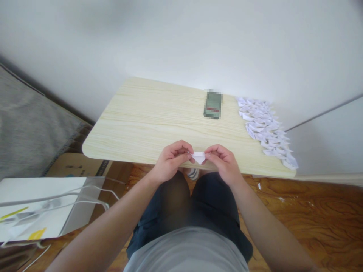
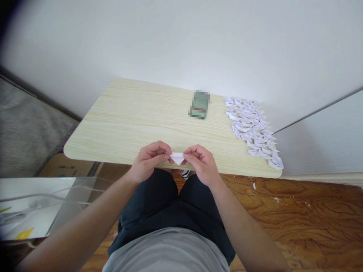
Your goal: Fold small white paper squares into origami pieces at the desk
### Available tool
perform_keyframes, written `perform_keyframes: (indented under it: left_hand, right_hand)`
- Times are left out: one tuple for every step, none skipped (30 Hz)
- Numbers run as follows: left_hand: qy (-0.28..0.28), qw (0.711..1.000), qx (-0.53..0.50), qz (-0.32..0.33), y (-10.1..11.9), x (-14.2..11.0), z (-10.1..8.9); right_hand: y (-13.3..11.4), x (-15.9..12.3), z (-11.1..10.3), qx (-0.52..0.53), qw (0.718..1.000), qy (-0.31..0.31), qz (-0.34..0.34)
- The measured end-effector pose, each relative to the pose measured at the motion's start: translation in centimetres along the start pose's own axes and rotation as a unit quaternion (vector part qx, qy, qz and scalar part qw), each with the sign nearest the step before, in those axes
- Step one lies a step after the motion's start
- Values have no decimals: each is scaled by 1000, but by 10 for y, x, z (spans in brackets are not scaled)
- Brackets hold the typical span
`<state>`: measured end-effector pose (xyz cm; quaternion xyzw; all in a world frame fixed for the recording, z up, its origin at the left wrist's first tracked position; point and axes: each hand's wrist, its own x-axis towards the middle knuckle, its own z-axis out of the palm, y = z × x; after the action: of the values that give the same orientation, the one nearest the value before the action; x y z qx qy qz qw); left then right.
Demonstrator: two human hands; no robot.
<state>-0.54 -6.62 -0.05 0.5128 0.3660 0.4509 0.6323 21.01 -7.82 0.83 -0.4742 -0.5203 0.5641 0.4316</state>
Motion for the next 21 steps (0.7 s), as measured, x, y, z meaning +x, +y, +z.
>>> perform_keyframes:
  left_hand:
    - [-3,1000,1,0,0,0,0]
    - [-5,1000,3,0,-1,-1,0]
    - [-7,1000,6,2,-1,-1,0]
    - [-6,1000,11,5,-2,-1,0]
    - [-3,1000,18,8,-3,-1,0]
    - [1,1000,26,10,-4,-1,0]
    - [5,999,34,12,-4,-1,1]
    - [9,999,40,12,-5,-1,1]
    - [12,999,46,10,-6,-1,2]
    - [14,999,52,6,-6,-1,2]
    - [17,998,60,2,-6,0,2]
    - [19,997,69,-3,-6,0,3]
    - [21,997,79,-7,-6,0,3]
    - [22,996,89,-9,-5,0,3]
    - [25,995,97,-10,-5,1,3]
    - [27,994,104,-10,-4,1,3]
    - [30,993,110,-7,-4,1,3]
    - [34,992,118,-3,-4,2,4]
    - [38,991,125,4,-3,2,4]
    - [41,990,132,11,-3,2,4]
    - [41,989,138,17,-3,2,4]
  right_hand:
    - [1,0,0,-1,1000,0,1]
    - [1,0,0,0,1000,0,0]
    - [1,0,0,3,1000,-3,-2]
    - [2,0,0,7,1000,-7,-4]
    - [2,0,0,11,1000,-11,-6]
    - [2,0,0,14,1000,-15,-9]
    - [3,-1,0,14,1000,-17,-12]
    - [3,-1,0,10,1000,-16,-14]
    - [4,-1,0,3,1000,-12,-17]
    - [4,-2,0,-9,1000,-7,-20]
    - [5,-3,1,-22,999,0,-25]
    - [5,-3,1,-37,999,5,-29]
    - [6,-3,1,-51,998,10,-33]
    - [6,-4,1,-63,997,15,-37]
    - [7,-4,1,-70,997,19,-40]
    - [8,-4,1,-74,996,23,-43]
    - [9,-4,1,-74,996,26,-46]
    - [9,-4,1,-73,996,27,-49]
    - [10,-4,1,-74,995,29,-53]
    - [10,-4,0,-81,995,32,-57]
    - [10,-3,0,-93,993,35,-61]
